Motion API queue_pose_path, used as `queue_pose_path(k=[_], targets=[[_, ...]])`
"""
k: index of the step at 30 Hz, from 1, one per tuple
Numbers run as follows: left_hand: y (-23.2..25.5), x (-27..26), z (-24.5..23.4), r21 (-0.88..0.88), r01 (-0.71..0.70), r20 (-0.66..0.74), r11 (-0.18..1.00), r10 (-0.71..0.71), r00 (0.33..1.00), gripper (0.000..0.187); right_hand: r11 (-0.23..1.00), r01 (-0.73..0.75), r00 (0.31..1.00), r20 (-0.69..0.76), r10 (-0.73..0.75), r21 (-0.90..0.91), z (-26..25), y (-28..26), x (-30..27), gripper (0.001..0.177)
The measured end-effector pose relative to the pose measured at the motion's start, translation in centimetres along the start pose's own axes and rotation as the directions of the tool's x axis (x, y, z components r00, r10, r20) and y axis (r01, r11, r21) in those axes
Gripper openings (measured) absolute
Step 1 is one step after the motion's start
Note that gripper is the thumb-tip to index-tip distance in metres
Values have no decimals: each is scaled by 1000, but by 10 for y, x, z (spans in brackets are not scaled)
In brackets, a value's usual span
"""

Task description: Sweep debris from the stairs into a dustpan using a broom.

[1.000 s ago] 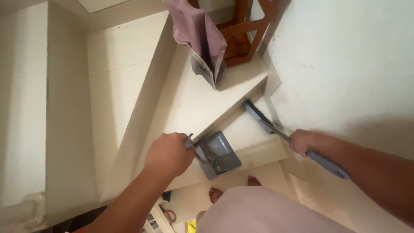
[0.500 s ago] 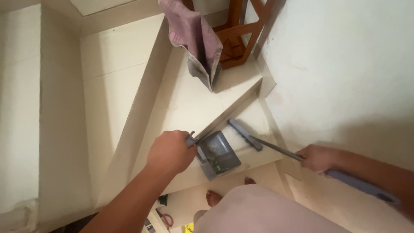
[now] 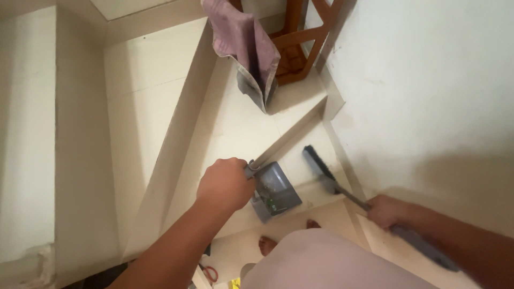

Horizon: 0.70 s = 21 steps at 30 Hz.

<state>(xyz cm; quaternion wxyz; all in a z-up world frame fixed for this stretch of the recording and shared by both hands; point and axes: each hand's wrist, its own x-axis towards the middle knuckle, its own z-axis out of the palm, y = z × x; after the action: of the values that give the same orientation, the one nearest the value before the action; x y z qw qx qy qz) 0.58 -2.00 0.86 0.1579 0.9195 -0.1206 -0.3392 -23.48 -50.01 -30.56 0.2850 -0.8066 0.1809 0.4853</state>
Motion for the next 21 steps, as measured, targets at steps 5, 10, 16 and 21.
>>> queue_pose_path(k=[5, 10, 16, 21], targets=[[-1, 3, 5, -6, -19, -18, 1000, 19, 1000, 26, 921, -287, 957, 112, 266, 262, 7, -128, -82, 23], [1, 2, 2, -10, -19, -6, 1000, 19, 1000, 27, 897, -343, 934, 202, 294, 278, -8, -186, -134, 29], [1, 9, 1, 9, -52, -16, 999, 52, 999, 28, 907, -327, 939, 199, 280, 264, -37, -186, -165, 38], [1, 4, -4, -10, -22, 6, 1000, 22, 1000, 27, 940, -331, 943, 34, 330, 86, -60, -176, -171, 52]])
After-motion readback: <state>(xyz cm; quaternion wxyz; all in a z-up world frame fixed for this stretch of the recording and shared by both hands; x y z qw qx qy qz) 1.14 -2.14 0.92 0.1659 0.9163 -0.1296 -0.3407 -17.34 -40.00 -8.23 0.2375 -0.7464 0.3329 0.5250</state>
